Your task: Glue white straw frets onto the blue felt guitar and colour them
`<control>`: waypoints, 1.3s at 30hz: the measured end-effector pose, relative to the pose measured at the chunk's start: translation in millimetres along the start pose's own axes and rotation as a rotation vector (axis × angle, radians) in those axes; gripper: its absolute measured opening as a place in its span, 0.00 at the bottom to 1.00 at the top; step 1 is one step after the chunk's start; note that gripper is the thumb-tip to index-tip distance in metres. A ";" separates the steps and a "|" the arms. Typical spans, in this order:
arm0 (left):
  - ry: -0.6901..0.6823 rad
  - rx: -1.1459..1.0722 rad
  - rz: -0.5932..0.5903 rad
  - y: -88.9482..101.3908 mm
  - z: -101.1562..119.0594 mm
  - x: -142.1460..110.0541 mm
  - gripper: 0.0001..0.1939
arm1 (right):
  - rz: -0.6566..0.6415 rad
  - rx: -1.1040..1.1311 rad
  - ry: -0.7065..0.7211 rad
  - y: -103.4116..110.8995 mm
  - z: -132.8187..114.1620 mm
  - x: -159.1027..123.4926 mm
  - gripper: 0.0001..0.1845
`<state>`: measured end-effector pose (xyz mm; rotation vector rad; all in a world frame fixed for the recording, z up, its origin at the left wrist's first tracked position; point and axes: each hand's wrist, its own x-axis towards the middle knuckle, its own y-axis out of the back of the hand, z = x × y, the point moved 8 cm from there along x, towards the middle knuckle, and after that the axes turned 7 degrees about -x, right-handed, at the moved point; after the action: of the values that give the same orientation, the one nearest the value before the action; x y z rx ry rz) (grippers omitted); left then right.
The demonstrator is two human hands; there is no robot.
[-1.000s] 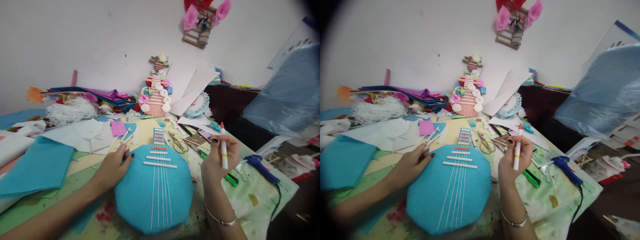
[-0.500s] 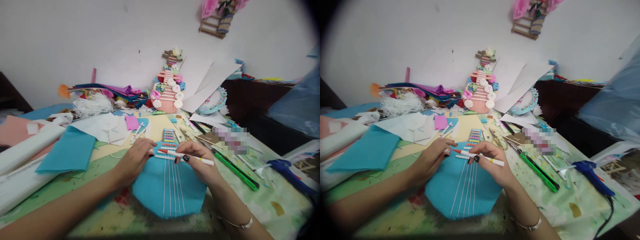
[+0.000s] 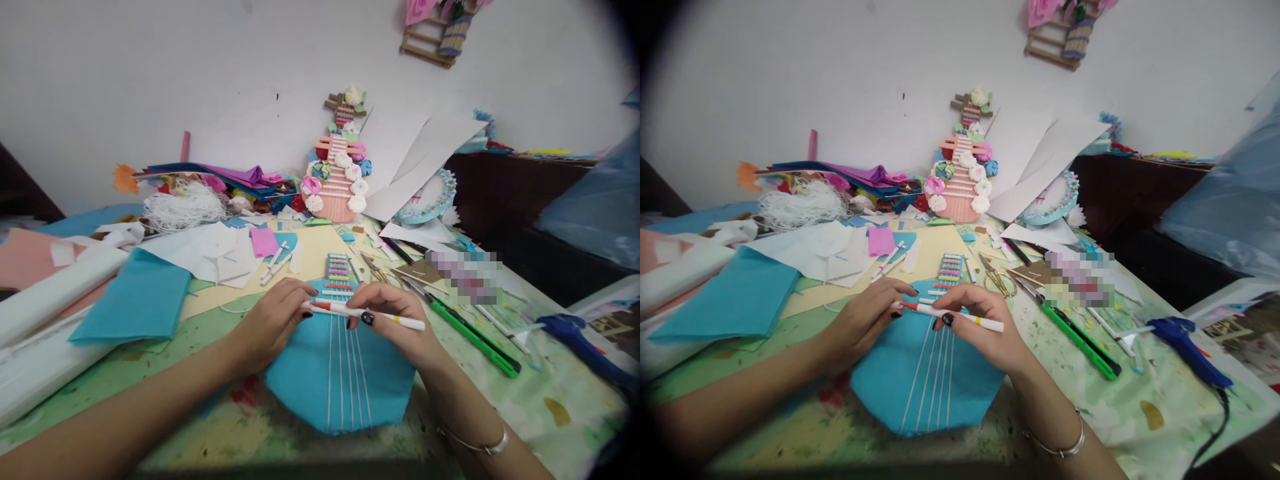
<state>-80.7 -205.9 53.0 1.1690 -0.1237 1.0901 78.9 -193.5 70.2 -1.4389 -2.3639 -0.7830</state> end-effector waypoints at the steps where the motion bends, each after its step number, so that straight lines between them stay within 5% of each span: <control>1: -0.003 -0.003 0.000 0.0 0.2 -0.2 0.11 | -0.003 0.000 -0.001 -0.1 0.4 -0.3 0.07; 14: -0.220 0.095 -0.039 -6.0 18.6 -4.7 0.09 | -0.093 -0.191 0.115 -12.1 -16.2 -1.6 0.07; 27: -0.401 0.399 0.278 15.8 52.9 -7.6 0.09 | -0.048 0.042 0.111 -25.1 -7.1 -6.6 0.05; 30: -0.351 0.378 0.245 19.9 31.5 -1.1 0.08 | -0.059 -0.084 0.120 -30.6 -9.5 -5.1 0.09; 33: 0.006 0.349 0.125 26.0 -30.6 9.7 0.10 | -0.021 -0.197 0.116 -24.0 -9.3 -2.0 0.11; 35: 0.259 0.382 0.134 36.4 -73.8 7.8 0.14 | 0.167 -0.192 0.058 0.7 -3.6 -0.9 0.09; 39: 0.396 0.429 0.111 41.6 -118.3 3.2 0.08 | 0.676 -0.280 -0.177 65.4 17.9 -12.2 0.09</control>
<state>-161.1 -112.4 30.3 1.3072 0.3743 1.4728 143.2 -168.5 69.9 -2.3160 -1.7068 -0.8277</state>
